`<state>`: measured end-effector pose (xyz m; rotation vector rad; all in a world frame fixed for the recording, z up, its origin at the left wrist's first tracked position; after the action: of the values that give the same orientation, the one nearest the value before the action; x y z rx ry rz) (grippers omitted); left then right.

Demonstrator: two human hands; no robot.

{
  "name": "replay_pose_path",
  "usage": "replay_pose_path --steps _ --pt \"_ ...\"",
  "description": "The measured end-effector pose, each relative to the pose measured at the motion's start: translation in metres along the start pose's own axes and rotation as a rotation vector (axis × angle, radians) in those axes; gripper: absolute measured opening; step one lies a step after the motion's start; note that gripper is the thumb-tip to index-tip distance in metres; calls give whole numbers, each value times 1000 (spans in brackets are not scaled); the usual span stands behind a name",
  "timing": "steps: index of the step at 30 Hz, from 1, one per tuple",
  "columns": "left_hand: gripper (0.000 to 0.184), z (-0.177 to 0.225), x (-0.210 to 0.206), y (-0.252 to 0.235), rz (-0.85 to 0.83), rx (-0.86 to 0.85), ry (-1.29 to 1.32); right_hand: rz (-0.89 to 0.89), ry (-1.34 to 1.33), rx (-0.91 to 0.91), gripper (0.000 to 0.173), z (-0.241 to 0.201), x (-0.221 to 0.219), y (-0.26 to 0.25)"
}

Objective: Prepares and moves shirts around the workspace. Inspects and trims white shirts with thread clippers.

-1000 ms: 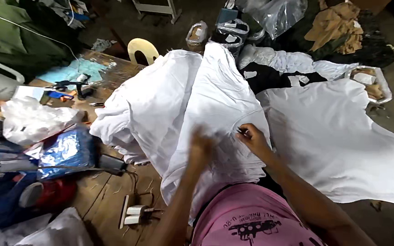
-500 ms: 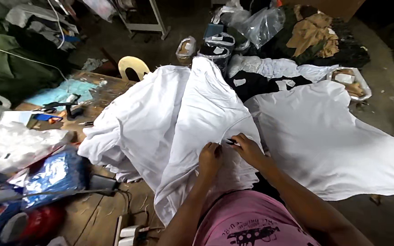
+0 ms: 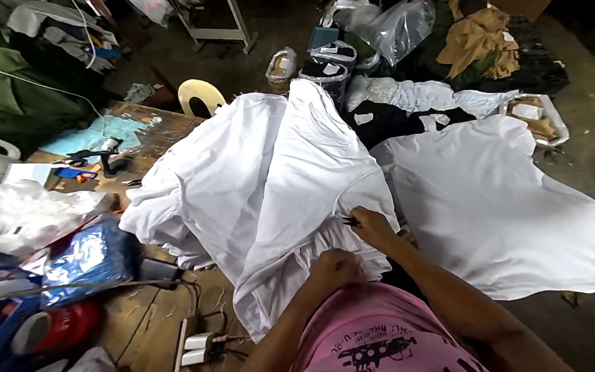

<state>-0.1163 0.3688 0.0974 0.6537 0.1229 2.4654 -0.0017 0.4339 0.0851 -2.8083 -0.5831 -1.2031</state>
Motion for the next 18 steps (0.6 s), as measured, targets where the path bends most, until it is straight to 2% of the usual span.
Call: replay_pose_path --steps 3,5,6,8,10,11,12,13,14,15,18 --pt "52 5 22 -26 63 214 511 241 -129 189 25 -42 40 15" --pt "44 26 47 -40 64 144 564 347 -163 360 20 -77 62 25" --pt "34 37 74 -39 163 78 502 379 -161 432 18 -90 70 29" --pt "21 51 161 -13 497 -127 476 472 -160 508 14 -98 86 37" --pt "32 47 260 36 837 -412 643 536 -187 456 14 -80 94 40" --pt "44 40 296 59 983 -451 654 539 -196 379 15 -65 92 38" --pt "52 35 315 75 1084 -434 620 507 -200 288 19 -50 86 33" --pt "52 32 313 80 1148 -355 517 439 -207 201 25 -37 75 26" --pt "50 29 294 74 1142 -260 333 348 -216 133 30 -28 61 17" --pt "46 23 262 58 1065 -183 138 250 -222 91 36 -23 45 9" --pt "41 -4 144 -6 633 20 -441 35 -210 93 47 -26 5 -10"
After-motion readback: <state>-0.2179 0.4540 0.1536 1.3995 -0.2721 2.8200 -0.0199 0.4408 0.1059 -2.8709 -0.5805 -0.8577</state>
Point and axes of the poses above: each hand's wrist, its own y-axis away from the middle knuckle, its own x-axis out of the back of the hand, z = x × y, the point moved 9 cm from there along -y, towards the middle knuckle, and after that the axes turned 7 degrees about x, right-handed, at the moved point
